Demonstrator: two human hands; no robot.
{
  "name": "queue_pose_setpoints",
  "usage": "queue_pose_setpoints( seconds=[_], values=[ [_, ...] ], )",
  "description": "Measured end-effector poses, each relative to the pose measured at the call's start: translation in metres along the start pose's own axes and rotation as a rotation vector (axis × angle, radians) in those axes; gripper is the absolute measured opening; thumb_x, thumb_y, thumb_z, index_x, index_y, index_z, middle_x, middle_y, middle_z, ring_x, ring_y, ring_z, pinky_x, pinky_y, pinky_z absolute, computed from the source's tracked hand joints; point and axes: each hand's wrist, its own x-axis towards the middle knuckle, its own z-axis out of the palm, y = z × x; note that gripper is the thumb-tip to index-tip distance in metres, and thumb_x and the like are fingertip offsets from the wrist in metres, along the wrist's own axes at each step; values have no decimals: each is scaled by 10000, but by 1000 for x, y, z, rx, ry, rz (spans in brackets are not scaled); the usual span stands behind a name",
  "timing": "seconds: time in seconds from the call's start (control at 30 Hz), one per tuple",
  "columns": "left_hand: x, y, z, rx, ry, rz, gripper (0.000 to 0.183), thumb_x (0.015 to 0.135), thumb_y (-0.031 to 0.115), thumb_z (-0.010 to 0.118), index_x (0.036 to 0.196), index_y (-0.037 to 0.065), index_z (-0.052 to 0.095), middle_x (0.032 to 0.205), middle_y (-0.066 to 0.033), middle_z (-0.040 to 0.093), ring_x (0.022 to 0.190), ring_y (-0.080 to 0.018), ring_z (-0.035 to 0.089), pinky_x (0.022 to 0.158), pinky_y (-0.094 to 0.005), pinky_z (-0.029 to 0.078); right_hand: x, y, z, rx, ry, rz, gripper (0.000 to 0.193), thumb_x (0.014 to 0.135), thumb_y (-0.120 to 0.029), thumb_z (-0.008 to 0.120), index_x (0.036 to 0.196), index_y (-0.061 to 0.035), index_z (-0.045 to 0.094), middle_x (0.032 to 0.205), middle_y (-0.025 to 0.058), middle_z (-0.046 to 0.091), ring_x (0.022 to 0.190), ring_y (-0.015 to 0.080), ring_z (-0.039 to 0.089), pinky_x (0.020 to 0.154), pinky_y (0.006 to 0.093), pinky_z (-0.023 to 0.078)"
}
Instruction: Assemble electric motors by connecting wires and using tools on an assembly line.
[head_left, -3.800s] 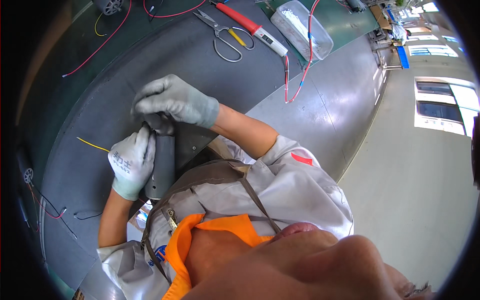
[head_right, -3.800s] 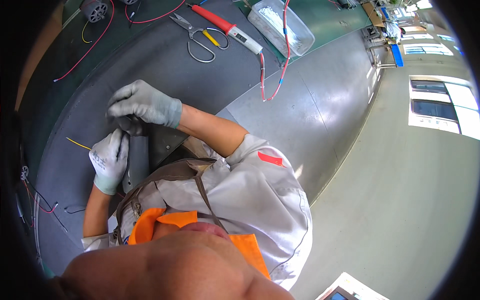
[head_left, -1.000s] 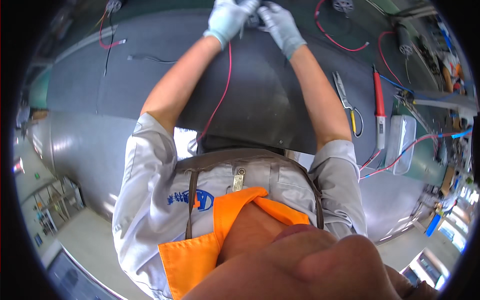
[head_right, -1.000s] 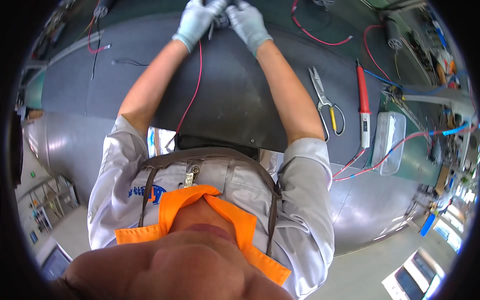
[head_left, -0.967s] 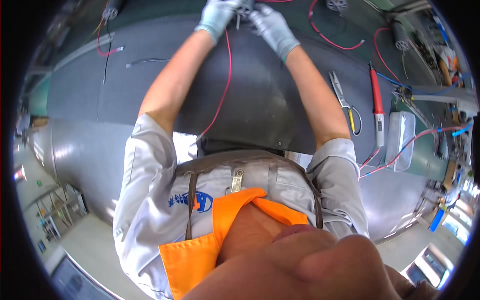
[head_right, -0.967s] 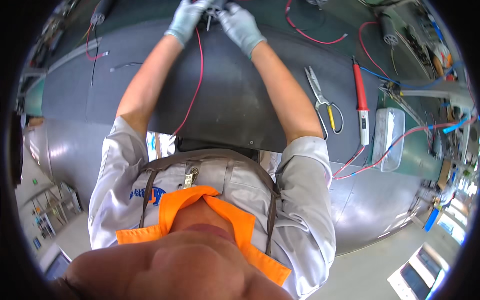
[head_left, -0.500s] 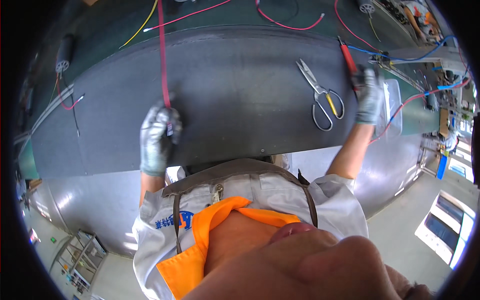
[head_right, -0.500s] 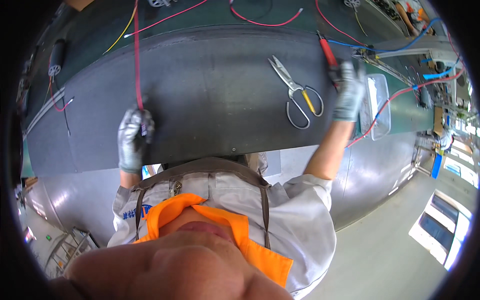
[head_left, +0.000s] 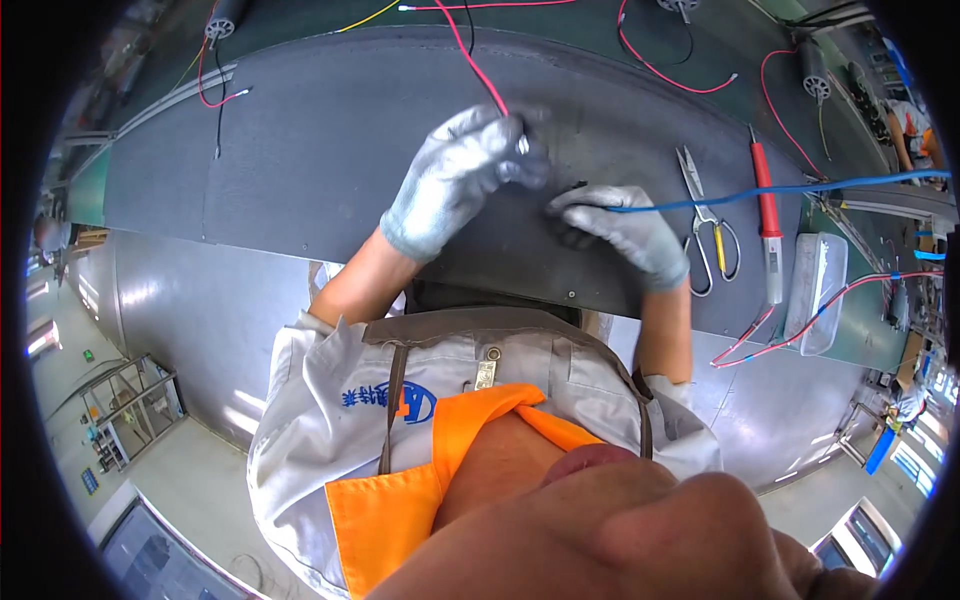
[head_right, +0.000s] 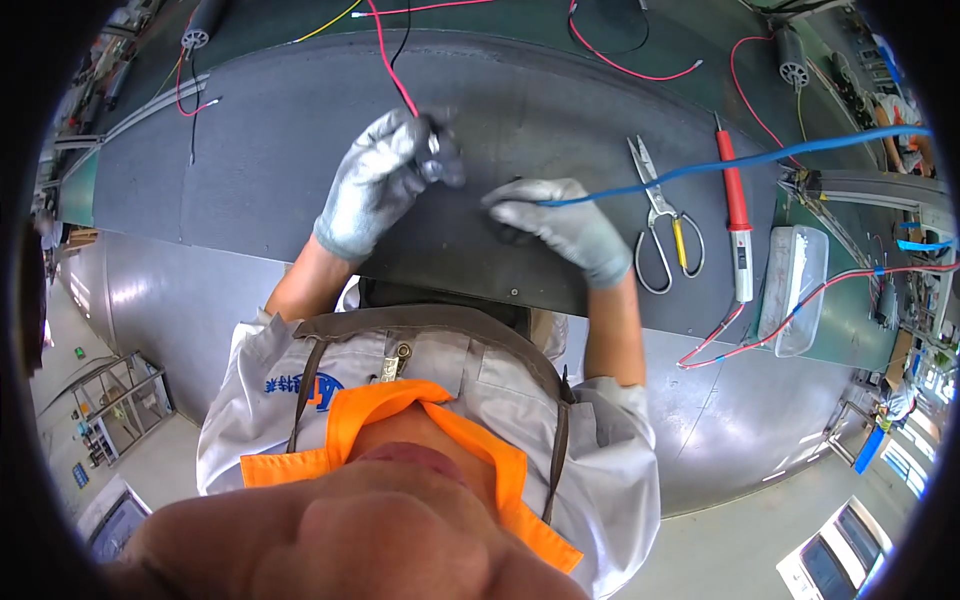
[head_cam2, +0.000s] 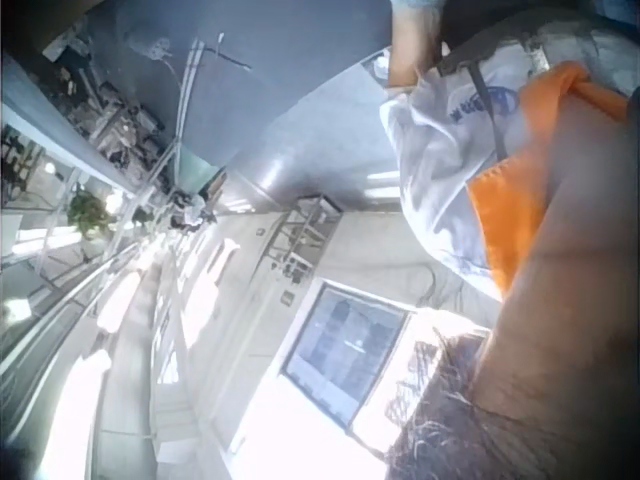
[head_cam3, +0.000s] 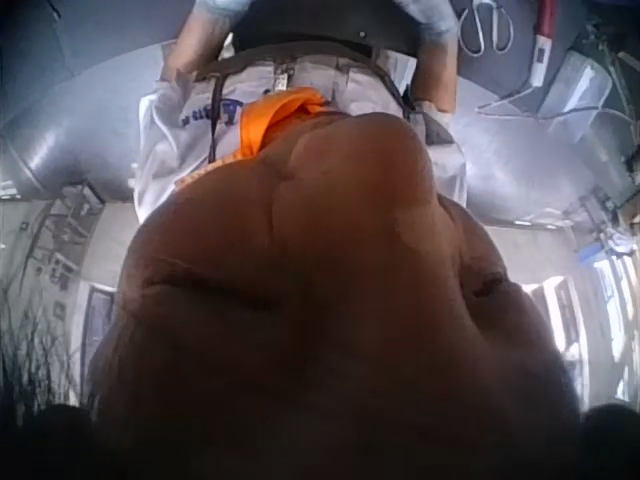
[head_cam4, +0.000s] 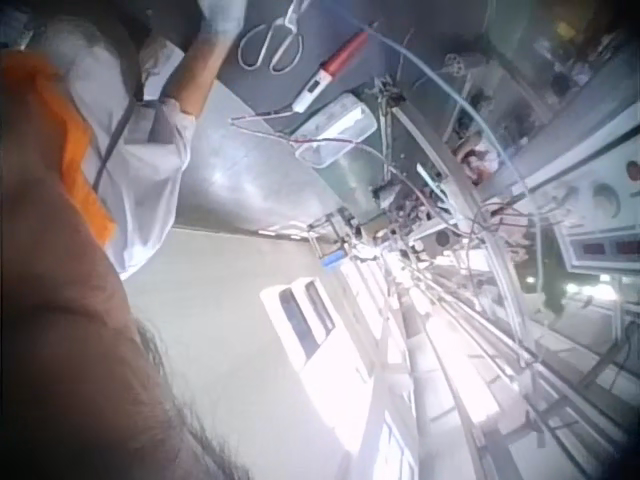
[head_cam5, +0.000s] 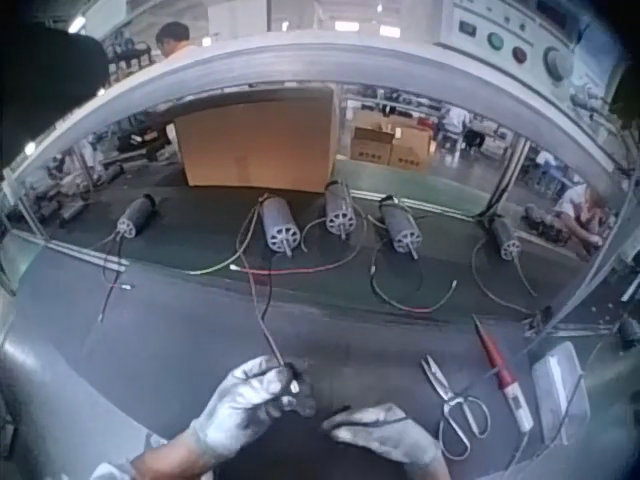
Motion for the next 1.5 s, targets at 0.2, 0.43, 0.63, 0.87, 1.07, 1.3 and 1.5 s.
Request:
queue_pose_setpoints(
  seconds=[0.2,0.43,0.63,0.87,1.07,1.3,1.5],
  values=[
    [16,4,12,-102,14,107,304,1015,235,615,1180,-18,628,1059,-116,710,927,-241,706,876,-368,545,-8,-42,32,162,182,-365,429,1002,-212,606,1345,44,603,892,114,714,786,121,652,726,271,526],
    [9,10,42,-17,105,65,267,1016,206,608,1159,-15,656,1016,-89,724,929,-150,691,836,-278,528,18,-43,44,408,177,-429,562,985,-158,554,1498,30,423,936,150,698,666,164,659,562,282,515],
    [8,12,34,39,110,22,264,1011,206,615,1160,-6,670,1016,-79,732,920,-135,691,814,-262,519,22,-33,46,497,205,-450,573,975,-115,533,1510,35,394,1240,196,623,691,209,685,537,302,551],
    [9,9,24,-40,78,-27,228,1008,201,620,1128,16,679,1025,-67,733,909,-115,683,782,-246,506,28,-23,44,568,153,-499,612,955,-79,530,1527,45,353,1271,204,618,702,217,686,531,303,551],
    [5,3,30,-57,103,7,244,994,218,640,1110,8,678,1012,-68,722,890,-120,665,806,-253,507,33,-28,55,584,243,-500,602,951,-72,542,1518,42,373,1322,183,609,686,200,675,516,292,529],
    [9,3,22,138,167,37,226,987,231,637,1074,34,707,959,-18,713,836,-60,601,748,-227,459,27,-38,51,646,230,-346,575,949,-70,543,1500,36,413,1285,163,648,632,167,647,475,279,482],
    [10,3,23,136,161,3,227,983,244,646,1069,46,714,930,17,702,789,-30,564,705,-208,429,22,-34,47,635,219,-342,560,948,-101,537,1480,43,440,1077,149,702,576,170,631,462,282,474]
  ],
)
